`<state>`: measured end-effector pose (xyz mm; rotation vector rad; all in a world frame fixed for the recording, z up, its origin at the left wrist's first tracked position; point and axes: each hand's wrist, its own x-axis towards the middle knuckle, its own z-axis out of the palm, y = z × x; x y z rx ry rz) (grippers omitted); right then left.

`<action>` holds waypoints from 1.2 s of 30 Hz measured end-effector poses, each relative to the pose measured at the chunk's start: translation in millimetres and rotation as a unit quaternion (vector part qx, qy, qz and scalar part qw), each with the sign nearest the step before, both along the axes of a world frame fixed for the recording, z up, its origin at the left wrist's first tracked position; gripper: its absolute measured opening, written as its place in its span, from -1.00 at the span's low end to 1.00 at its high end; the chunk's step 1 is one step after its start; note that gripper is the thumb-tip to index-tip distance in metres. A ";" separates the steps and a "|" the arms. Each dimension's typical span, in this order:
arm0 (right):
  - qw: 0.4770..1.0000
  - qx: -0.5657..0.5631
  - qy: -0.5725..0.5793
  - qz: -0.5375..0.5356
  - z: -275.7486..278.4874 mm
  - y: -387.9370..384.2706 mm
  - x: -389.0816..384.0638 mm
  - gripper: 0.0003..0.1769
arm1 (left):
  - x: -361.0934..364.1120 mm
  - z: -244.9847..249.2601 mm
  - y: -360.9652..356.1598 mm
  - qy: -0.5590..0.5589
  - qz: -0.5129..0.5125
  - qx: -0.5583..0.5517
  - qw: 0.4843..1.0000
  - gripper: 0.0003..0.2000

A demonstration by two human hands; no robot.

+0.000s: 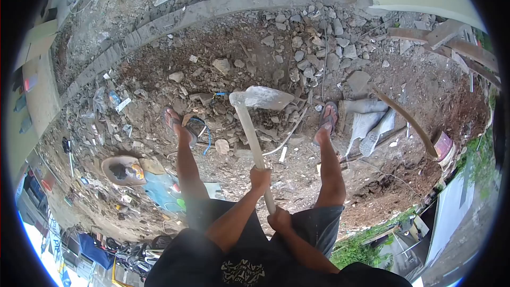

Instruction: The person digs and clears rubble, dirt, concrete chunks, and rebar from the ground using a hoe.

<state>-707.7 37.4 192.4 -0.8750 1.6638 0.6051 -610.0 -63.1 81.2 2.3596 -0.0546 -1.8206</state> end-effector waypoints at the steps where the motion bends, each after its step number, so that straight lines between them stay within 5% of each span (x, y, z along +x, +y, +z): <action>1: 1.000 0.007 0.000 0.018 -1.8 -2.9 0.7 -0.64 | 5.6 -1.4 -8.1 0.001 0.000 -0.002 1.000 -0.82; 7: 0.974 -0.160 -0.082 0.139 -140.1 -165.8 -16.2 -0.74 | 42.1 -97.5 -154.3 -0.010 0.291 -0.096 0.952 -0.84; 10: 0.964 -0.173 -0.089 0.183 -192.4 -299.4 -28.5 -0.70 | 42.4 -159.1 -264.6 0.022 0.334 -0.132 0.933 -0.90; 13: 0.976 -0.118 -0.074 0.168 -215.6 -295.3 -46.5 -0.68 | 8.9 -192.0 -280.9 0.000 0.247 -0.076 0.966 -0.92; 15: 0.985 -0.098 -0.078 0.121 -207.3 -260.5 -54.3 -0.67 | -8.8 -188.0 -261.4 -0.076 0.176 -0.019 0.981 -0.84; 18: 0.986 -0.065 -0.079 0.135 -167.2 -225.2 -34.6 -0.69 | 12.3 -156.1 -218.0 -0.004 0.192 0.018 0.981 -0.87; 21: 0.994 -0.036 -0.100 0.021 -104.7 -162.5 -8.7 -0.72 | 23.7 -112.9 -159.5 -0.020 0.122 0.100 0.987 -0.81; 26: 0.994 0.083 -0.055 -0.052 -21.9 -25.3 6.5 -0.67 | 8.6 -48.0 -7.4 0.037 0.032 0.080 0.996 -0.86; 28: 0.994 0.090 -0.038 -0.053 -14.1 -29.1 9.2 -0.64 | 6.0 -36.2 -11.3 0.047 0.031 0.077 0.995 -0.86; 31: 0.970 0.137 -0.195 -0.051 -19.7 -88.0 -2.1 -0.36 | 25.2 -46.7 -36.7 0.042 0.027 0.083 0.995 -0.89; 32: 0.964 0.097 -0.246 -0.022 -40.4 -106.8 -11.5 -0.35 | 35.9 -51.5 -58.6 0.064 0.029 0.086 0.994 -0.88; 34: 0.963 -0.075 -0.203 -0.159 -102.0 -146.5 -42.0 -0.46 | 42.7 -38.5 -117.3 0.091 -0.003 0.130 0.987 -0.86; 36: 0.940 -0.269 -0.054 -0.204 -171.5 -209.5 -84.2 -0.69 | 38.6 -42.3 -146.4 0.098 -0.018 0.146 0.984 -0.86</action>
